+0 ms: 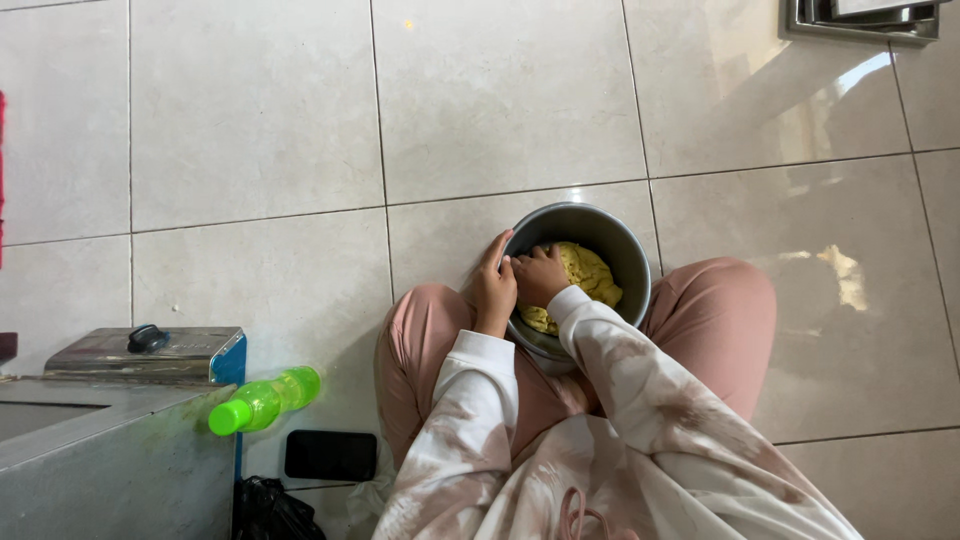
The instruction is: The person sits on the floor and kneads a yellow dough inside a metal bowl using both hands. They repeatedly press, fold, and turn the dough to develop its texture.
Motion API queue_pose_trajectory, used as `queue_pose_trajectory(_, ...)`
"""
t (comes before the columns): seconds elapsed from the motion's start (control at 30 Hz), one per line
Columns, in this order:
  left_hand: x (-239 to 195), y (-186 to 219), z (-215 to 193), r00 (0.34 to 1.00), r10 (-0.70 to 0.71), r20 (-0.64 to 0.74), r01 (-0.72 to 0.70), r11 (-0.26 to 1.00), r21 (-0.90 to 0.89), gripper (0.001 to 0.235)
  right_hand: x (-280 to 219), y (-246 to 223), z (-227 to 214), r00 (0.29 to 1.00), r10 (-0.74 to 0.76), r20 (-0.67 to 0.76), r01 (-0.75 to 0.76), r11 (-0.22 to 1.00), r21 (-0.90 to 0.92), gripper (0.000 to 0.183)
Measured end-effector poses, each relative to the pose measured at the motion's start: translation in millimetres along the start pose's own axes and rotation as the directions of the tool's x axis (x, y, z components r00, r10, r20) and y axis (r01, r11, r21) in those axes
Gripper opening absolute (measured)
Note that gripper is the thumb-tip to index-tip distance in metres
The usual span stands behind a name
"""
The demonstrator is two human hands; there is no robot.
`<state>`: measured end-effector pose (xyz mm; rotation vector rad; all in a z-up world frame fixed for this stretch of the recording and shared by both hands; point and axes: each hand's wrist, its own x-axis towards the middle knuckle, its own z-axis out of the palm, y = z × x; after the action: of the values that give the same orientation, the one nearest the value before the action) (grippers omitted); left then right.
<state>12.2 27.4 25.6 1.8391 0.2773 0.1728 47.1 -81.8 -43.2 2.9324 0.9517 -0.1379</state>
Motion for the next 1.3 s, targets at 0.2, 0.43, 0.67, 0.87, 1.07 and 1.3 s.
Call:
queue_pose_trajectory(0.2, -2, 10, -3, 0.999, -0.029, 0.034, 0.03, 0.999, -0.034, 0.045, -27, 23, -50, 0.964, -0.218, 0.152, 0.19, 0.965, 0.18, 0.044)
queue_pose_trajectory(0.43, -2, 4, 0, 0.999, 0.027, 0.03, -0.028, 0.999, 0.018, 0.044, -62, 45, -93, 0.967, -0.253, 0.038, 0.215, 0.885, 0.414, 0.022)
queue_pose_trajectory(0.67, -11, 27, 8, 0.855, 0.511, 0.089, -0.472, 0.698, 0.539, 0.029, -72, 113, -32, 0.987, 0.15, 0.062, -0.151, 0.708, 0.69, 0.056)
queue_pose_trajectory(0.87, 2, 22, 26, 0.819, -0.056, 0.572, -0.427, 0.608, 0.67, 0.065, -55, 112, 1, 0.932, 0.151, 0.328, -0.315, 0.785, 0.533, 0.115)
queue_pose_trajectory(1.07, 23, 5, 31, 0.705, -0.349, 0.618, -0.233, 0.709, 0.666, 0.093, -53, 110, -37, 0.93, 0.097, 0.354, -0.296, 0.769, 0.567, 0.095)
queue_pose_trajectory(1.3, 11, 55, 3, 0.756, -0.23, 0.613, -0.06, 0.908, 0.414, 0.065, -67, 106, -61, 0.966, 0.093, 0.241, -0.255, 0.501, 0.827, 0.057)
